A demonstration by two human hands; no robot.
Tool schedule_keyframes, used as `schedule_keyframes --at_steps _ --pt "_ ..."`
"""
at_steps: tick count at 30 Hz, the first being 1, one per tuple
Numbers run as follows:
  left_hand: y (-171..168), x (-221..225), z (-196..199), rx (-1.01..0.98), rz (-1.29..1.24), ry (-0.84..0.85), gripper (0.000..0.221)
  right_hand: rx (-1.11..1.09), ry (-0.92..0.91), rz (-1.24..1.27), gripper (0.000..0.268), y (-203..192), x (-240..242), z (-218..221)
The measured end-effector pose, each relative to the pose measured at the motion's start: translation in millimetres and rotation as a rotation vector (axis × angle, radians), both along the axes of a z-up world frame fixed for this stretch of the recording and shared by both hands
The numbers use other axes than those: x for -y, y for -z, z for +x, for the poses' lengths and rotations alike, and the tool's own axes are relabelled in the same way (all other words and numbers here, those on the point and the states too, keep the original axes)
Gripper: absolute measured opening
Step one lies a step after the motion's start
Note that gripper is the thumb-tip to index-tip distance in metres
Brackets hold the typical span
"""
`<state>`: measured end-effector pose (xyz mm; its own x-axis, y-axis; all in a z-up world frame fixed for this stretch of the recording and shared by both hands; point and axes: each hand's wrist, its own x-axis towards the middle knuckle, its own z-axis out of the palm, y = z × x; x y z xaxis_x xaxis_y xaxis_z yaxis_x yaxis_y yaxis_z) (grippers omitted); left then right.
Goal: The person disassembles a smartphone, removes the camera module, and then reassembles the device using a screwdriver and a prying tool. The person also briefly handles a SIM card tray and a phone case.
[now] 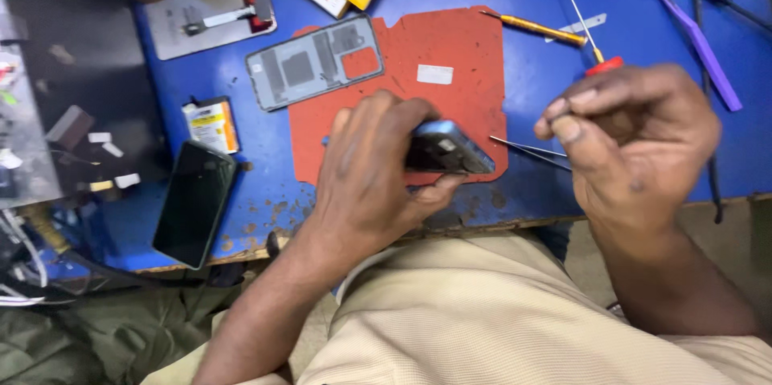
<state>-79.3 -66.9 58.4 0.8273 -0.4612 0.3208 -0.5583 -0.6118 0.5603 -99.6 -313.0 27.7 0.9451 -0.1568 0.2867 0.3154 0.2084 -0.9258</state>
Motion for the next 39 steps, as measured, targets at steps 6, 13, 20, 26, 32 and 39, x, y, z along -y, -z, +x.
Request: schedule_keyframes --at_steps 6,13,20,26,32,39 --pt "29.6 -3.2 -0.6 0.21 -0.357 -0.033 0.084 0.16 0.022 -0.263 0.021 -27.0 -22.1 -4.0" --pt "50.2 -0.9 -8.6 0.23 -0.359 -0.072 0.084 0.301 -0.096 -0.545 0.029 -47.0 -40.5 -5.4" --pt "53.6 2.2 -10.5 0.243 -0.312 -0.083 0.076 0.465 -0.073 -0.723 0.036 -56.6 -58.4 0.7" --pt "54.2 1.7 -10.5 0.254 -0.309 -0.074 0.071 0.499 -0.053 -0.818 0.036 -60.1 -59.0 -1.2" --pt "56.0 1.8 -11.5 0.27 -0.312 -0.082 0.068 0.549 -0.103 -0.865 0.035 -66.9 -59.6 -1.4" --pt "56.5 0.3 -11.6 0.281 -0.295 -0.065 0.065 0.475 -0.101 -0.878 0.029 -72.4 -66.4 0.1"
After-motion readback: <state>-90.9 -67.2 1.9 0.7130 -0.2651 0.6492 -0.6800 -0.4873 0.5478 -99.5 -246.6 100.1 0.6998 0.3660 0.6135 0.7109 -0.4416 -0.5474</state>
